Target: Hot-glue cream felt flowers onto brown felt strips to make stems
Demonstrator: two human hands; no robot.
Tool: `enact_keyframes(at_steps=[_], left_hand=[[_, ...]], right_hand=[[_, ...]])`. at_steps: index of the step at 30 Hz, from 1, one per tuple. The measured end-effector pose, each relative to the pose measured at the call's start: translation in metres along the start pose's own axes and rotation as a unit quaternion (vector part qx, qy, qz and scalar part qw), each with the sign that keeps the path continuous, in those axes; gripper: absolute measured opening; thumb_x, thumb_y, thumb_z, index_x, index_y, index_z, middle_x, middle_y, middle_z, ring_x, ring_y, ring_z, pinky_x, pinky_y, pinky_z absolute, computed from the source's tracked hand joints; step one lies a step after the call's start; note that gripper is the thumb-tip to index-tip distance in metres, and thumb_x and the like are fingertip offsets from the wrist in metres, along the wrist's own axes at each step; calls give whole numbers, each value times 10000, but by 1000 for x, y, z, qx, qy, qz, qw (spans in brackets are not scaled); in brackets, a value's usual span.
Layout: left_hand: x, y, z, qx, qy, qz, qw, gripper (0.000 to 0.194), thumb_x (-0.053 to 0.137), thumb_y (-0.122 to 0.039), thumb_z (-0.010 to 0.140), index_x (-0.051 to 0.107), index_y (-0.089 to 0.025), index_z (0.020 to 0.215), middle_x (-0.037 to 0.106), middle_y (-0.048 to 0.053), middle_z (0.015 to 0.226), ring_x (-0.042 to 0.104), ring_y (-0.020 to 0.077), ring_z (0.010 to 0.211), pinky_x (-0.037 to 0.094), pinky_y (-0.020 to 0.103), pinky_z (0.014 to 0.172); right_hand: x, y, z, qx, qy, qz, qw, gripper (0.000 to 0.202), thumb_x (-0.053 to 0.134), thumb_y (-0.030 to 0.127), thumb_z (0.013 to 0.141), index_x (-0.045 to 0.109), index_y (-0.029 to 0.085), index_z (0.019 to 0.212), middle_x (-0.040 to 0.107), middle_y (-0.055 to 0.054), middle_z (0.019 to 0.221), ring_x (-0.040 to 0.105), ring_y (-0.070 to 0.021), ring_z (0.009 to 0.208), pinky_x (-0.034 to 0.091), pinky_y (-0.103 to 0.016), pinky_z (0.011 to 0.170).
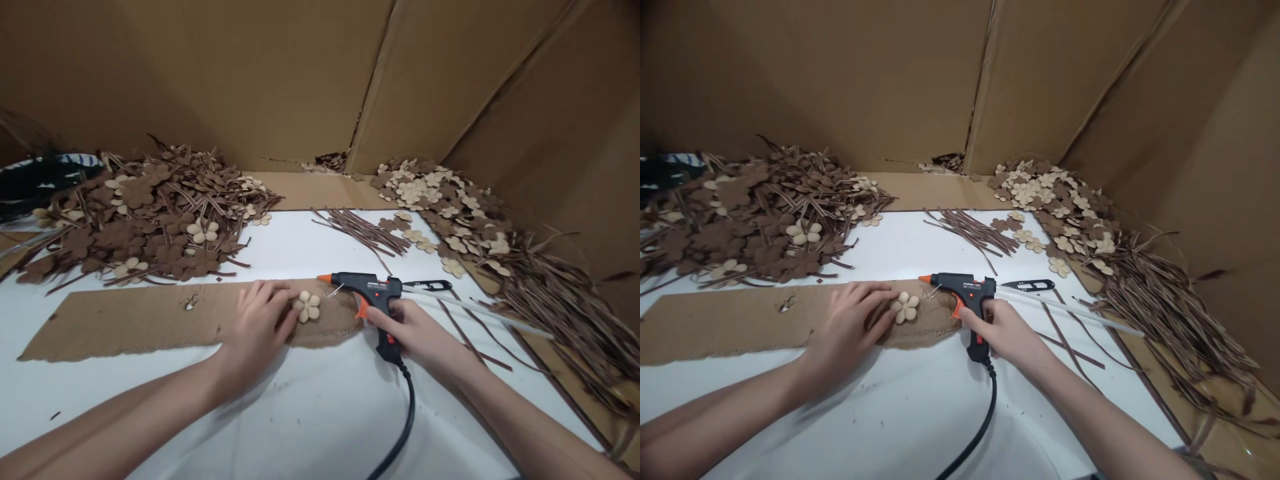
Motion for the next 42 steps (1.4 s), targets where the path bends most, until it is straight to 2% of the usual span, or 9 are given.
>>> enact_keyframes(at_steps=[4, 9, 14, 17, 23, 29, 34, 38, 42], left_hand=[[0, -1, 0, 50, -32, 32, 998, 146, 473, -240, 862, 601, -191, 909, 642, 39, 973, 564, 180, 886, 352, 344, 773], [-1, -2, 0, 65, -37, 56, 996, 144, 468, -229, 863, 604, -196, 897, 656, 37, 965, 580, 177, 863, 349, 335, 758], [-2, -1, 0, 56, -35, 45, 997, 182, 429, -222, 882, 606, -193, 916, 658, 38, 966, 579, 183, 871, 351, 334, 749], [-1, 1, 0, 48, -32, 32, 998, 220, 389, -196, 898, 607, -187, 921, 658, 38, 969, 578, 185, 876, 353, 331, 745], [0, 7, 2, 40, -11, 26, 999, 223, 389, -217, 894, 610, -201, 919, 649, 43, 991, 568, 204, 908, 361, 351, 775], [-1, 6, 3, 28, 0, 19, 999, 231, 371, -207, 894, 602, -204, 903, 648, 52, 1003, 566, 215, 911, 370, 361, 754], [-2, 5, 3, 31, 2, 9, 999, 222, 379, -194, 887, 601, -194, 892, 645, 55, 1005, 559, 220, 917, 368, 370, 766], [-1, 7, 2, 32, 0, 11, 999, 220, 383, -202, 888, 603, -203, 877, 644, 44, 952, 554, 210, 879, 368, 371, 772], [0, 8, 2, 30, -10, 0, 1000, 209, 384, -207, 893, 593, -215, 876, 641, 32, 946, 549, 196, 869, 366, 368, 780]], right_hand=[[-3, 11, -5, -15, -24, -183, 983, 478, 448, 614, 760, 363, 213, 515, 417, 36, 423, 419, -109, 374, 257, -238, 394], [-2, 25, -13, -91, -61, -395, 912, 509, 331, 570, 833, 316, 222, 460, 462, -16, 464, 424, -157, 469, 262, -268, 468], [-4, 27, -22, -124, -111, -414, 895, 469, 351, 518, 861, 343, 222, 497, 468, 0, 450, 437, -156, 458, 281, -262, 474], [-7, 41, -28, -227, -156, -367, 889, 331, 365, 385, 897, 454, 213, 629, 539, -4, 559, 481, -144, 511, 331, -248, 502], [12, 84, -5, -384, 19, -358, 851, 281, 348, 130, 863, 530, 221, 1056, 639, -52, 1056, 588, -165, 885, 412, -244, 703], [38, 111, 17, -353, 97, -498, 786, 355, 375, 117, 806, 466, 138, 1149, 689, -96, 805, 610, -210, 677, 352, -251, 523], [47, 116, 17, -357, 104, -517, 771, 274, 419, 109, 778, 521, 118, 1033, 678, -102, 717, 598, -218, 626, 292, -259, 482], [30, 129, 8, -372, 40, -476, 796, 245, 354, 195, 873, 499, 147, 1064, 651, -65, 715, 571, -175, 616, 334, -241, 518], [-18, 148, -12, -407, -154, -384, 815, 207, 367, 223, 885, 546, 170, 975, 546, 12, 618, 456, -95, 494, 321, -218, 495]])
Point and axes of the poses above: each hand's wrist, its own z-axis towards the middle knuckle, its own x-axis out of the palm, y = z × x, the point moved 2 cm from there along z, towards the middle knuckle
